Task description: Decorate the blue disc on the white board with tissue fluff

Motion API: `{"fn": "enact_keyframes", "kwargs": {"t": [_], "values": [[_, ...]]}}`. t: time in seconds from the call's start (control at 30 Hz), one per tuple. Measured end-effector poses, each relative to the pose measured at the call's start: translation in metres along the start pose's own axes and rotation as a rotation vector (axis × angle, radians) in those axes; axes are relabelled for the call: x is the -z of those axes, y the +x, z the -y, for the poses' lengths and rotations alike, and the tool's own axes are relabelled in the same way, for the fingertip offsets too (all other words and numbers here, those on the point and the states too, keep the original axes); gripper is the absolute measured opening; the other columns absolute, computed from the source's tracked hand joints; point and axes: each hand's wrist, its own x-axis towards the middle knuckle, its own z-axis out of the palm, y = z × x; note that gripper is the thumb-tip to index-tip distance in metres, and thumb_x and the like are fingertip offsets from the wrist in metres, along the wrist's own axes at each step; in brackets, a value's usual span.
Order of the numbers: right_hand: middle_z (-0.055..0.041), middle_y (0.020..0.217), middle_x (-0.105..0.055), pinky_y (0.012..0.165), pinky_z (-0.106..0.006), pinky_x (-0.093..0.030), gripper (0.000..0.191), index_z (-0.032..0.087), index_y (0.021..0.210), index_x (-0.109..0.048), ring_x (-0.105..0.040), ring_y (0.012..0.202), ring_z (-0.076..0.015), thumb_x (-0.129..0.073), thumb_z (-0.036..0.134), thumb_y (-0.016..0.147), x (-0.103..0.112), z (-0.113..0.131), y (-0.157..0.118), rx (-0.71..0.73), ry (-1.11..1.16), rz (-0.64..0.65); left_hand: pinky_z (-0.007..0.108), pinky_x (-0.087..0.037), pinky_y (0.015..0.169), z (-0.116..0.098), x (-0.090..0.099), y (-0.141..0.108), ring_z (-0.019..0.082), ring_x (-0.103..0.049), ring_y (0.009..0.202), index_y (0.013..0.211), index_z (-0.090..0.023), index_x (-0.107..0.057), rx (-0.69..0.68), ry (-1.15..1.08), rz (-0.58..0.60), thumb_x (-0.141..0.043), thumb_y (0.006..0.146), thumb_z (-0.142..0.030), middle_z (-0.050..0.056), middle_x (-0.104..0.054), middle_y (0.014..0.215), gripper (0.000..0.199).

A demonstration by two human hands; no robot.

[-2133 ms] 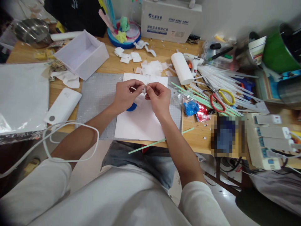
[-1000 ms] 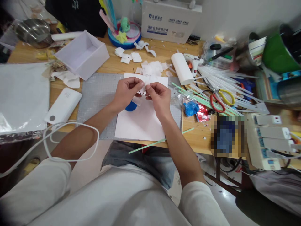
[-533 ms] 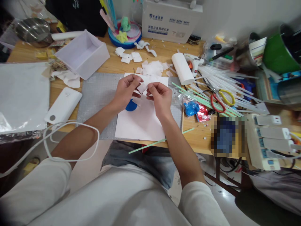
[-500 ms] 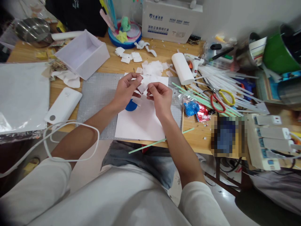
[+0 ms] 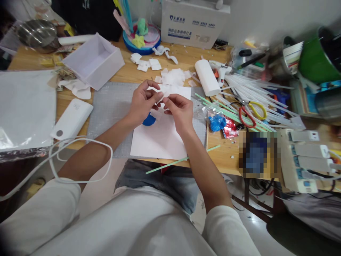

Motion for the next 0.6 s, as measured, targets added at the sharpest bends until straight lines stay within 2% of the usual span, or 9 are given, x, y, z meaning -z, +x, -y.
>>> {"fn": "enact_keyframes", "kwargs": {"t": [0.17, 0.33, 0.5, 0.6], "values": [[0.0065, 0.068, -0.063, 0.056, -0.019, -0.053, 0.027, 0.025, 0.076, -0.071, -0.060, 0.063, -0.0068, -0.088, 0.045, 0.071, 0.000, 0.000, 0.000, -0.007, 0.008, 0.000, 0.017, -0.048, 0.055, 0.007, -0.001, 0.002, 0.007, -0.061, 0.056, 0.103, -0.022, -0.059, -0.054, 0.038, -0.001, -0.073, 0.097, -0.022, -0.008, -0.061, 0.065, 0.015], [0.0062, 0.066, -0.061, 0.055, -0.019, -0.052, 0.036, 0.024, 0.075, -0.068, -0.058, 0.061, -0.0068, -0.089, 0.053, 0.072, -0.002, 0.001, -0.003, -0.005, 0.011, 0.023, 0.017, -0.046, 0.052, 0.009, -0.002, 0.003, 0.007, -0.060, 0.053, 0.101, -0.022, -0.059, -0.087, 0.072, -0.006, -0.071, 0.100, -0.027, -0.009, -0.056, 0.063, 0.013], [0.0064, 0.065, -0.058, 0.054, -0.019, -0.051, 0.039, 0.024, 0.075, -0.067, -0.056, 0.060, -0.0064, -0.088, 0.057, 0.072, -0.002, -0.001, -0.001, 0.044, -0.004, -0.060, 0.016, -0.049, 0.053, 0.001, -0.001, -0.002, 0.008, -0.064, 0.064, 0.111, -0.023, -0.060, -0.104, 0.033, 0.024, -0.070, 0.096, -0.021, -0.006, -0.063, 0.075, 0.018], [0.0049, 0.070, -0.060, 0.055, -0.020, -0.051, 0.041, 0.025, 0.076, -0.066, -0.058, 0.063, -0.0072, -0.083, 0.062, 0.075, -0.001, 0.000, 0.000, 0.028, -0.028, -0.054, 0.017, -0.051, 0.055, -0.003, -0.001, -0.004, 0.009, -0.065, 0.068, 0.111, -0.023, -0.061, -0.071, 0.039, 0.026, -0.071, 0.095, -0.019, -0.004, -0.066, 0.079, 0.020]]}}
